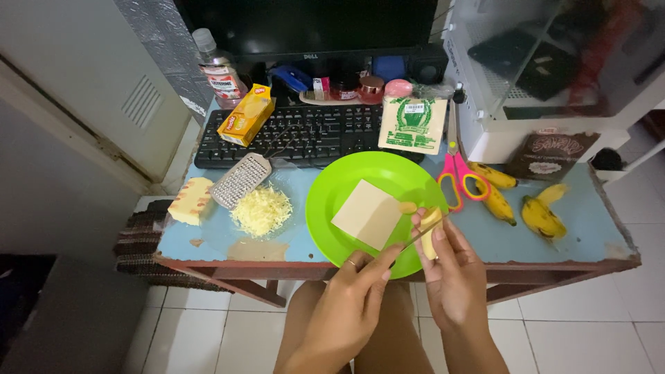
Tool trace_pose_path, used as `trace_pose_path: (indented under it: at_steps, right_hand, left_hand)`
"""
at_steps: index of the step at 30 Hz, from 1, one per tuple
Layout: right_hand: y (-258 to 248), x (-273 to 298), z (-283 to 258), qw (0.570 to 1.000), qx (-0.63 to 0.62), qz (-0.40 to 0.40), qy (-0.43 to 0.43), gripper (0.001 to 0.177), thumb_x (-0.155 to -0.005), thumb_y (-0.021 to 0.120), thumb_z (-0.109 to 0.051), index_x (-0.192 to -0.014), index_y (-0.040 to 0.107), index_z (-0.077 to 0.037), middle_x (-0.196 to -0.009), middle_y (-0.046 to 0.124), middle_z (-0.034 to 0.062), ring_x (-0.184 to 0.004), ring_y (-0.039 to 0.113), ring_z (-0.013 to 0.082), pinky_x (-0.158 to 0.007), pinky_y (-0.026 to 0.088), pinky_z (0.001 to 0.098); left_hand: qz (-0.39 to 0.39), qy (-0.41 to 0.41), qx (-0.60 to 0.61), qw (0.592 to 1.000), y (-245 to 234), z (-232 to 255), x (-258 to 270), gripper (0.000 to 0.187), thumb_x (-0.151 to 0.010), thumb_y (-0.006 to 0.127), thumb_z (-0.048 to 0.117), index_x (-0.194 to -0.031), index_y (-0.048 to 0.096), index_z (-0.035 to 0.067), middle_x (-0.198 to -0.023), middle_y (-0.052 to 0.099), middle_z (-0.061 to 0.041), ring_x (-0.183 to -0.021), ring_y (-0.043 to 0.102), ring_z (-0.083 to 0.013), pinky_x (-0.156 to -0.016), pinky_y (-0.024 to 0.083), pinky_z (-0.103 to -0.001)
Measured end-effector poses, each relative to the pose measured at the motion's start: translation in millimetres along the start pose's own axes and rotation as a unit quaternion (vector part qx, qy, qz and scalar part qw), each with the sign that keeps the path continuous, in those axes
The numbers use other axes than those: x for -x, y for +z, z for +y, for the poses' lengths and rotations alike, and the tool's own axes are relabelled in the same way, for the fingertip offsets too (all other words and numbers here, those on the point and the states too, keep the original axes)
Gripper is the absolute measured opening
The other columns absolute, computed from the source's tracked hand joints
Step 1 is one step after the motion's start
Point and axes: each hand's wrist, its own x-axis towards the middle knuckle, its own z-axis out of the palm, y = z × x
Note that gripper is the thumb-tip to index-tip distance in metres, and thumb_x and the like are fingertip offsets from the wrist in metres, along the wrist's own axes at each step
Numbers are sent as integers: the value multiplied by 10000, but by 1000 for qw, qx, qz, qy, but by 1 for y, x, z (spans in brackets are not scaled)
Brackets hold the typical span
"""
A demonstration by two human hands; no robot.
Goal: Preparing banana and cheese spring rolls at a desk.
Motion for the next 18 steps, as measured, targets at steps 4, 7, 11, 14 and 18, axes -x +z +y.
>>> trace_pose_path:
  at_steps: [4,7,11,14,18]
  right_hand:
    - [1,1,-1,1000,0,-12,1,473,-1022,517,-104,-1450,494,94,-1339,633,151,-1231,618,216,-1121,474,369]
    - [1,-1,0,1000,8,8,4,467,-1015,521,-93,-1444,494,88,-1341,639,162,-1236,625,230,-1127,485,365]
    - [2,-1,0,1000,18,1,-8,477,-1010,521,-93,-1454,488,80,-1350,637,157,-1258,617,235,-1121,485,377]
    - [2,0,-1,1000,25,-7,-5,487,-1010,526,-109,-1459,489,73,-1356,638,150,-1265,614,229,-1126,475,373]
    - [1,-1,0,1000,23,-14,3,505,-1015,530,-154,-1466,485,66,-1369,633,133,-1282,605,210,-1133,457,354]
  left_hand:
    - [14,25,-1,1000,-1,-3,0,407,-997,560,95,-1388,640,179,-1048,649,-200,-917,669,-404,-762,540,-461]
    - [17,27,-4,999,0,-3,-1,397,-1002,564,92,-1383,641,177,-1043,652,-198,-917,669,-411,-766,543,-462]
    - [16,11,-9,1000,-1,-1,-2,397,-997,564,91,-1374,645,183,-1040,654,-196,-905,675,-414,-754,543,-469]
    - [14,-1,-23,1000,0,1,-3,410,-986,565,87,-1376,643,187,-1045,654,-199,-905,676,-420,-744,538,-483]
    - [-3,-26,-58,998,0,5,-7,441,-967,567,89,-1391,624,196,-1041,648,-205,-897,672,-430,-736,531,-504]
